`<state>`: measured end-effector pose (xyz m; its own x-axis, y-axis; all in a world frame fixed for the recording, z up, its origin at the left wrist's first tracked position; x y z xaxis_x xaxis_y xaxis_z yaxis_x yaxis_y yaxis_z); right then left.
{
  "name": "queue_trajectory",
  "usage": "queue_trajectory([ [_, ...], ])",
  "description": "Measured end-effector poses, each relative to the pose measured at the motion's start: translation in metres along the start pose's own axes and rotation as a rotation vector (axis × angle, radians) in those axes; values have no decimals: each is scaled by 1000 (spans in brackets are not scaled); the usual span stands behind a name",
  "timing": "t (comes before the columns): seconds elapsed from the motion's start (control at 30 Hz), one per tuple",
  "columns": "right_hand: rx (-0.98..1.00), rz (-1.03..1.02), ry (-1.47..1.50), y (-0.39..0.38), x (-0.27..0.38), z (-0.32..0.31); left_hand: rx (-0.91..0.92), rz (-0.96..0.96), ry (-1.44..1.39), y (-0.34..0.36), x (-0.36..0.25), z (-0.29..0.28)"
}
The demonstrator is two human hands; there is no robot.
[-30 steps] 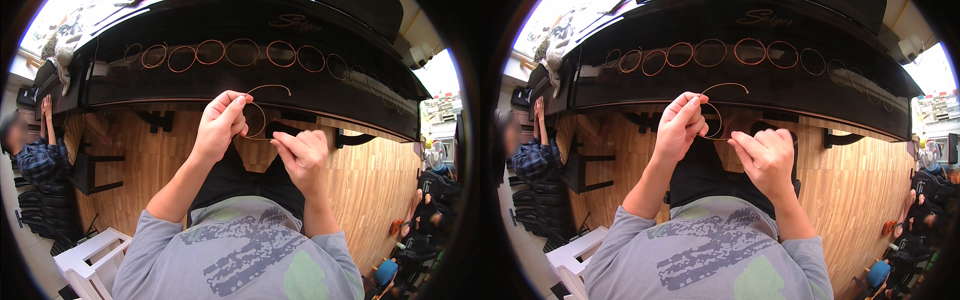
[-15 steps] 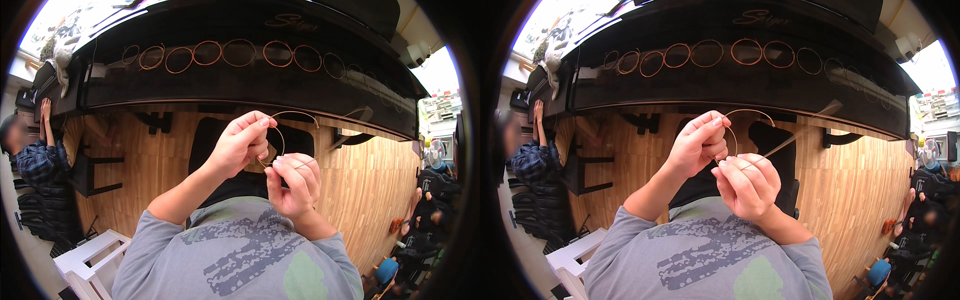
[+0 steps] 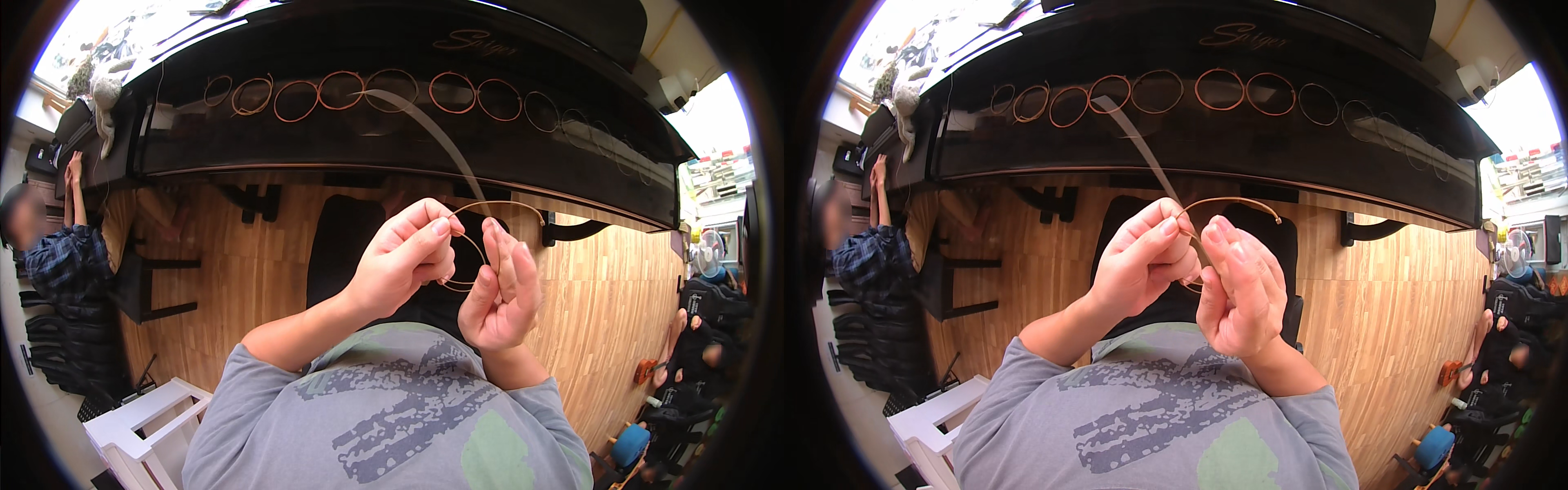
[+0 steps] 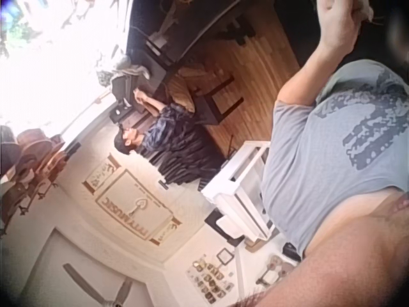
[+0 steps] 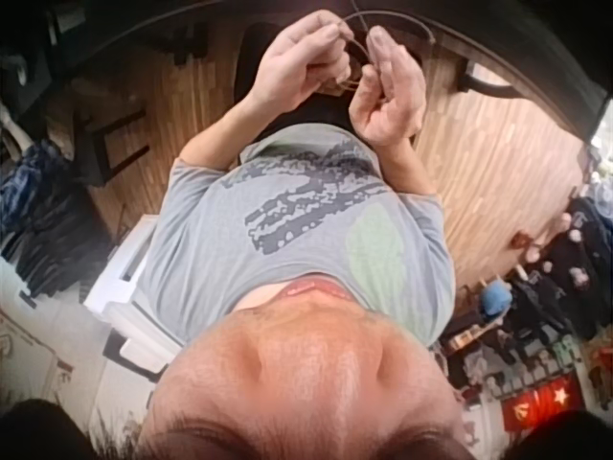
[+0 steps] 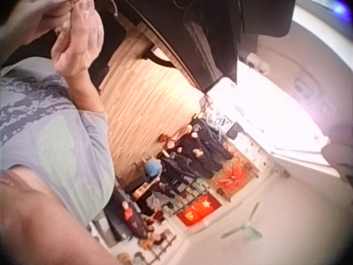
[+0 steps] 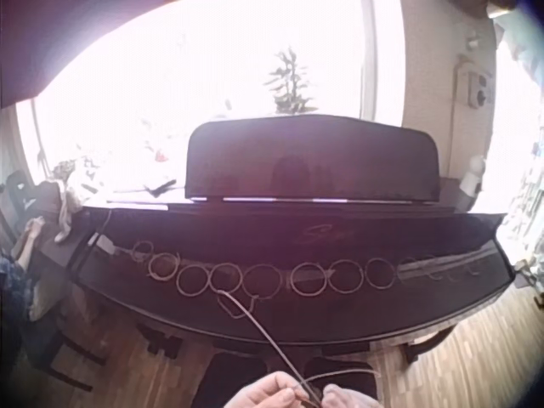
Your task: The person repeatedly bends and twists a thin copper wire into circular loops, placing each finished loop on the piano lid. The person handles the wire by hand, forming and adjusting the loops one at a time.
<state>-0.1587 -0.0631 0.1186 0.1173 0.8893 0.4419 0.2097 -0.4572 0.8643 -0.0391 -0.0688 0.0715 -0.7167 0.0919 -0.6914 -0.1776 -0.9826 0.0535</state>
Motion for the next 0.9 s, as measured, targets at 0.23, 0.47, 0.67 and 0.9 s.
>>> queue_trajectory([
  [0.23,0,-3,89,16,13,-7,58,228,149,-14,-14,16],
  [0.47,82,479,411,11,-9,4,-10,207,185,-19,-11,16],
  [0.67,-11,919,1090,-2,-36,23,-110,128,194,-13,-3,3],
  [0.9,95,950,1123,1,-42,27,-108,139,247,-9,0,-1],
])
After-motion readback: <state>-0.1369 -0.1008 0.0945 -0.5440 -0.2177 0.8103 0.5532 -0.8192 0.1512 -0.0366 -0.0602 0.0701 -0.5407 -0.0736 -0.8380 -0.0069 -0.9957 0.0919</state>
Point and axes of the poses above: each hand's wrist, its own y-axis towards the middle knuckle, its own z-axis out of the palm, x = y × z, the point moved 6 cm from there along y, towards the middle knuckle, and after that the axes turned 7 degrees about y, right-handed, at the moved point
